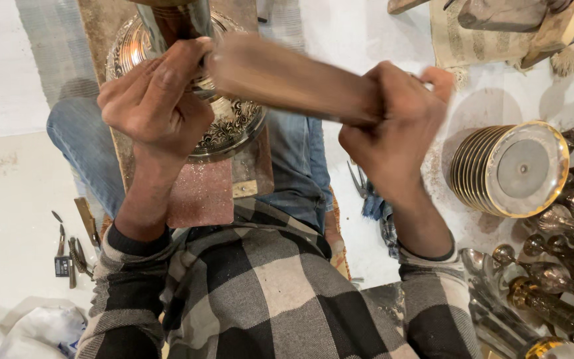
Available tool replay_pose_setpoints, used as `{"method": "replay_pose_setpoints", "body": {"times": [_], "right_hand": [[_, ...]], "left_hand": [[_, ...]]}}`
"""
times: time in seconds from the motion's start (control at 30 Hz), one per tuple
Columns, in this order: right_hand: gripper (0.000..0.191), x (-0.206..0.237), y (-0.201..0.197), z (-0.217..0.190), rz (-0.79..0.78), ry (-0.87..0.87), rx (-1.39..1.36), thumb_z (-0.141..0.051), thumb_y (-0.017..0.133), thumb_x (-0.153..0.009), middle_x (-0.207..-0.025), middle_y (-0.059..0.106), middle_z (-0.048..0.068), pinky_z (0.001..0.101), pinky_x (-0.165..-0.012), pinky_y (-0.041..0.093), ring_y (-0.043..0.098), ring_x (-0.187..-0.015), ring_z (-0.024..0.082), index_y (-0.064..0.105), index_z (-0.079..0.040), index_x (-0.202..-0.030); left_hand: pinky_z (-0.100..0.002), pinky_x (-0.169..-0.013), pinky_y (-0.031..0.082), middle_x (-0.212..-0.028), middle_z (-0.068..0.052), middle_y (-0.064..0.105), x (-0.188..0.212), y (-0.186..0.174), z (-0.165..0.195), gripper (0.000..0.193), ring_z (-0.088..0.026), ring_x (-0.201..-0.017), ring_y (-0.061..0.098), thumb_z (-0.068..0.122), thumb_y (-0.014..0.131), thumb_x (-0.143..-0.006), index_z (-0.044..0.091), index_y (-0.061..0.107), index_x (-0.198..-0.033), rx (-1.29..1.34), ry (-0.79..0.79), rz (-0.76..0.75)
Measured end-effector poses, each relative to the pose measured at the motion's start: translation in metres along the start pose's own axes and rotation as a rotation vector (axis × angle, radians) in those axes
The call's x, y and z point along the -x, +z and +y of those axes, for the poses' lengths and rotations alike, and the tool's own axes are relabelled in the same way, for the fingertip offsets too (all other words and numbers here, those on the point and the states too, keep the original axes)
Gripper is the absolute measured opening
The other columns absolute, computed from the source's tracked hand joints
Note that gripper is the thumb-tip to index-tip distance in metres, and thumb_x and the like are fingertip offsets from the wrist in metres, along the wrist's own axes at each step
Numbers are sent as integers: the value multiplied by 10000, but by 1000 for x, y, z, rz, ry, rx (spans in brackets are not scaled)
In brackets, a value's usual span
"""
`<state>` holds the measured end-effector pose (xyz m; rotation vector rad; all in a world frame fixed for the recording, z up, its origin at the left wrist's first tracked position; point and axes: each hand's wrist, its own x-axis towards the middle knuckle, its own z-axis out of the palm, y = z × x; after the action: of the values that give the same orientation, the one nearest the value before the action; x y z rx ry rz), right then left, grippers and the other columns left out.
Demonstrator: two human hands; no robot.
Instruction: The person sits on the floor with an ornate brass vessel resting on a wooden block on their lap. They hold a chisel against the vessel's embossed surface and strike it with a wooden mallet, repositioning the chisel around the decorative patterns to work the metal, then set the mallet down and continue tooling by hand.
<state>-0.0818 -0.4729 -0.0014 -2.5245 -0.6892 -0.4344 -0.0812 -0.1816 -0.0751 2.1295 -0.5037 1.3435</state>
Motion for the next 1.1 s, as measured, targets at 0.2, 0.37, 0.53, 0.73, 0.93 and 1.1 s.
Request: {"method": "replay_pose_setpoints", "body": {"times": [0.2,0.37,0.53,0.73,0.93,1.1], "right_hand": [[271,4,6,1,37,69,152,-114,696,-632,-759,534,69,427,-893,309,420,-717,245,572,-64,-868],[243,7,9,7,70,106,-42,-88,678,-664,-728,490,44,396,-868,312,394,-724,218,567,-58,-878],[248,11,12,11,66,134,-155,-105,655,-635,-719,458,74,376,-847,291,372,-797,290,546,-69,-854],[238,10,17,17,43,62,-108,-124,677,-663,-663,481,51,392,-909,295,368,-693,225,565,-65,-865],[253,5,19,9,45,39,-45,-100,643,-640,-725,533,70,393,-875,289,386,-692,232,558,-57,-874],[248,5,13,0,16,102,32,-89,676,-661,-729,485,69,414,-874,286,388,-703,229,533,-57,-861]], "left_hand": [[-319,-599,638,-968,-113,803,3,-1,2,424,-201,-758,804,-182,571,-836,32,754,-1153,21,-36,-23],[-269,-466,530,-973,-132,821,3,0,-3,480,-138,-647,768,-186,543,-780,27,773,-1143,27,-4,-7],[-310,-559,595,-1063,-111,806,3,-4,-2,526,-173,-751,795,-146,538,-794,56,748,-1232,32,-12,-47],[-317,-628,642,-1073,-100,795,0,-2,0,424,-198,-832,815,-157,594,-905,68,740,-1234,31,-19,-34],[-327,-684,685,-1043,-115,794,4,-1,-2,335,-209,-853,818,-135,614,-940,49,747,-1187,24,-12,-34],[-278,-564,610,-1001,-105,805,4,2,-6,414,-164,-763,801,-129,533,-884,67,769,-1163,1,12,-26]]}}
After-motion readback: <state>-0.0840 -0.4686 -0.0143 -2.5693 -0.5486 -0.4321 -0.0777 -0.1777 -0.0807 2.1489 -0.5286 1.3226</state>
